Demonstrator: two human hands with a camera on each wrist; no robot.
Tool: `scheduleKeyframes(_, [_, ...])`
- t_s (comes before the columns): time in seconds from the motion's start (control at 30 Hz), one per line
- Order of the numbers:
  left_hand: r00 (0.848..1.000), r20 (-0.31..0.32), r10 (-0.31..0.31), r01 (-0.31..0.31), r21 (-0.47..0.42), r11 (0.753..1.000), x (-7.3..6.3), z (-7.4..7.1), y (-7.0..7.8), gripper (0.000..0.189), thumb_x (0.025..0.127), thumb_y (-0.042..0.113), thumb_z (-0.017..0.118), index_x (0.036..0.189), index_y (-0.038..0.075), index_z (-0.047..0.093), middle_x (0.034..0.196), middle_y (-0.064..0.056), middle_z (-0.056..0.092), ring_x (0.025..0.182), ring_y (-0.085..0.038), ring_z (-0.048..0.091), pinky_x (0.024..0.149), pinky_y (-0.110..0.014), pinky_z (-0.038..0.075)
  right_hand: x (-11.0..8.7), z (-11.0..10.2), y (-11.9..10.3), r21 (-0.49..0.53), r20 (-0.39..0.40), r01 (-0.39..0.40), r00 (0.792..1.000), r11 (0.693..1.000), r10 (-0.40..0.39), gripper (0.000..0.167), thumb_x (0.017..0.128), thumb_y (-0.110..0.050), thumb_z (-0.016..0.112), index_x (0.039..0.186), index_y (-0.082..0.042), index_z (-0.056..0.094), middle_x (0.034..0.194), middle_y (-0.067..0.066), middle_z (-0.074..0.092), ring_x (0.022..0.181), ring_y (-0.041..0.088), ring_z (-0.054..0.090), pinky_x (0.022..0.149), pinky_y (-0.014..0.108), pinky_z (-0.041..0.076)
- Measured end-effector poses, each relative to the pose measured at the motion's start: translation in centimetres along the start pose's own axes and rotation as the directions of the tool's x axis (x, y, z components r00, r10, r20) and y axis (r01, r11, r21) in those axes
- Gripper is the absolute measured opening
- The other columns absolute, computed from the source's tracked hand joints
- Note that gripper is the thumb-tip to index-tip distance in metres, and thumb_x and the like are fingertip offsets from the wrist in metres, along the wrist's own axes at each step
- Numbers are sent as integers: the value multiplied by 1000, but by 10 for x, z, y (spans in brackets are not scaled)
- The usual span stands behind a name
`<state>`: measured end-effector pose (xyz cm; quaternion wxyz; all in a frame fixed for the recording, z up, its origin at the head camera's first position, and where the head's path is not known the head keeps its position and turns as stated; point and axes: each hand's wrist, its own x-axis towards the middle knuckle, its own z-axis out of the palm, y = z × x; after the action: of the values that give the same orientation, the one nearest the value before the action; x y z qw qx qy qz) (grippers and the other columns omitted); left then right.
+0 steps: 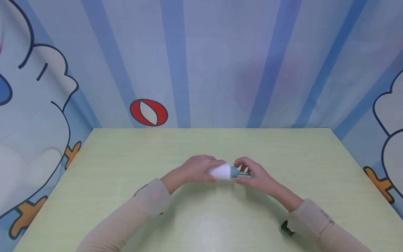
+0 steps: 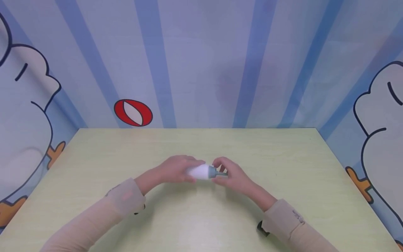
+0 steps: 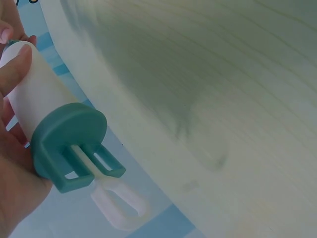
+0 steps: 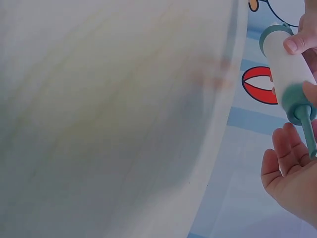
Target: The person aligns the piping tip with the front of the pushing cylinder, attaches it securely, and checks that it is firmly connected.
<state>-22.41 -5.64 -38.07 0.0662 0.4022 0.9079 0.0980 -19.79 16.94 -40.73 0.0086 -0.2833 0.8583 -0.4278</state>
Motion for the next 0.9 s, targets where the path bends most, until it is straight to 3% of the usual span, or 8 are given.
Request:
scheduleKeyframes(0.17, [1000,3,3,-3,14,1000,-1,-1,3,58,75,36,68,128,22,47,116,0,58,97,-15,56,79,-33,46,-1,1,0,3,-1,1,1000,1000,-1,24,76,-8,67,97,-7,55,88,3,58,74,11,48,65,26,40])
scheduleKeyframes(0.4, [1000,-20,10,-9,88,996,-3,0,6,58,76,37,67,128,24,46,116,0,58,97,-16,57,78,-32,47,1,-1,2,26,39,-48,998,999,47,18,85,-16,58,100,-6,59,85,2,62,75,7,51,68,27,40])
scheduleKeyframes(0.6, [999,-41,20,-16,96,995,-3,0,6,58,76,37,67,128,24,46,116,0,58,97,-17,57,77,-33,47,2,-3,3,93,82,-103,992,990,95,25,91,-18,47,108,-1,56,88,11,64,77,19,59,66,28,47])
scheduleKeyframes(0.73, [999,-52,6,-2,78,997,-3,2,4,58,75,37,67,128,23,47,116,0,58,98,-17,57,78,-33,47,2,-4,0,61,46,-97,994,993,95,32,89,-21,53,115,-3,51,96,13,64,81,21,60,67,28,47])
scheduleKeyframes(0.9, [999,-42,-34,35,17,999,-3,3,3,59,75,36,68,129,23,46,116,0,58,98,-16,56,80,-34,46,1,-2,-1,-11,-7,2,1000,1000,-2,40,78,-13,66,113,-2,51,102,8,60,82,15,53,67,26,46])
